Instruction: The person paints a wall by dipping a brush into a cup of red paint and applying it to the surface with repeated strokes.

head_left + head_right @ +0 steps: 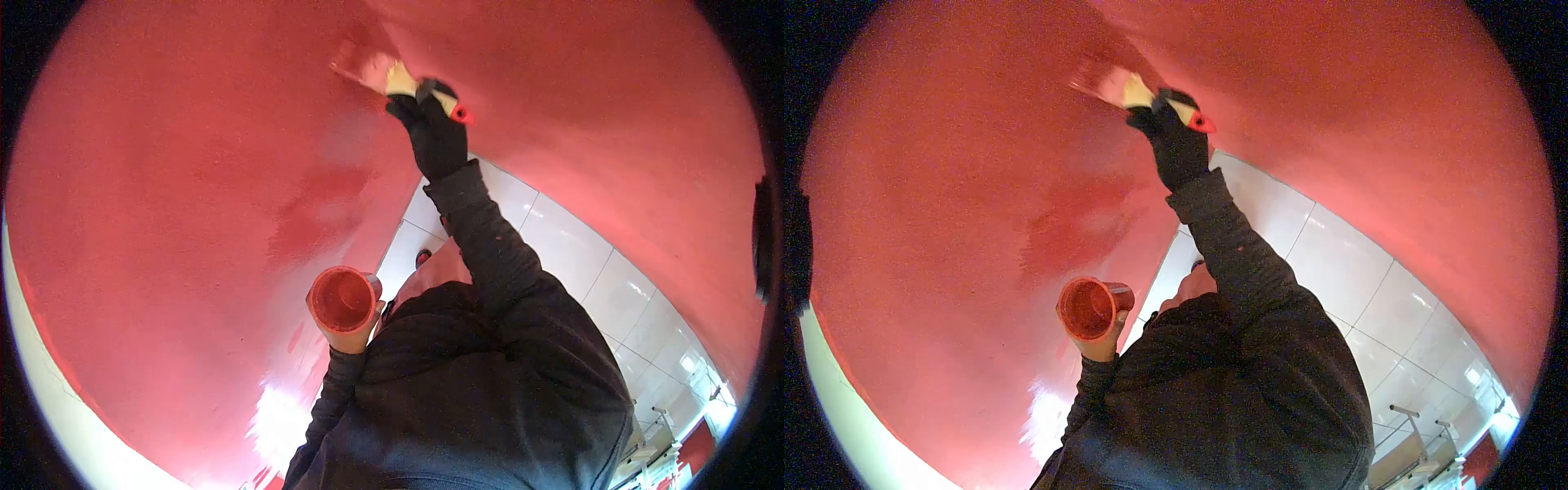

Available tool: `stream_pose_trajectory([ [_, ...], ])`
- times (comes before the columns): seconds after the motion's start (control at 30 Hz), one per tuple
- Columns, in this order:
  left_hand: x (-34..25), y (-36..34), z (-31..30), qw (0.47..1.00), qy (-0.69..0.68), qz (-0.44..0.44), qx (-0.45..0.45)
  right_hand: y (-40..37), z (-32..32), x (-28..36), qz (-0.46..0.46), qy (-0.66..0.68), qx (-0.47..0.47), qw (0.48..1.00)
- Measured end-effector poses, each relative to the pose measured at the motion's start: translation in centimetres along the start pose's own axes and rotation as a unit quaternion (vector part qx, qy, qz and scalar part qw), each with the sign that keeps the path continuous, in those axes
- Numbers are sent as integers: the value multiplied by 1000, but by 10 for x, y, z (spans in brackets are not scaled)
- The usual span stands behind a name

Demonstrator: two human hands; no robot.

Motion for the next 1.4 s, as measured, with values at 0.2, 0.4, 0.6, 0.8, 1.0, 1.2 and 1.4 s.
stream_pose_trajectory([
  [0.2, -3, -4, -2, 1000, -18, -19, 9, 7, -195, -67, 40, -84, -206, 974],
  [0.4, 4, -6, -8, 1000, 5, -9, 0, 11, -212, -79, 30, -188, -193, 963],
  [0.6, 12, -9, -9, 1000, -2, -27, 9, -18, -80, -20, -39, -162, -74, 983],
  [0.8, 17, -5, -13, 999, 0, -30, -17, -4, -157, -41, -45, -189, -169, 966],
  [1.0, 14, -3, -13, 1000, -9, -14, -13, -24, -25, -10, -47, -130, -70, 988],
  [1.2, 9, -3, -7, 999, -24, -24, -3, -30, 59, 35, -75, -37, 47, 995],
  [1.4, 19, -5, -12, 1000, -13, -24, -3, -11, -114, -63, 32, -80, -113, 990],
])
Point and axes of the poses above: each hand's wrist, its own y-axis towards the middle knuckle, its own z-axis out of the palm, x = y × z, the point moved 10 cm from there along y, towards the middle knuckle, and after that the axes turned 13 degrees about -x, right-handed, at the moved point
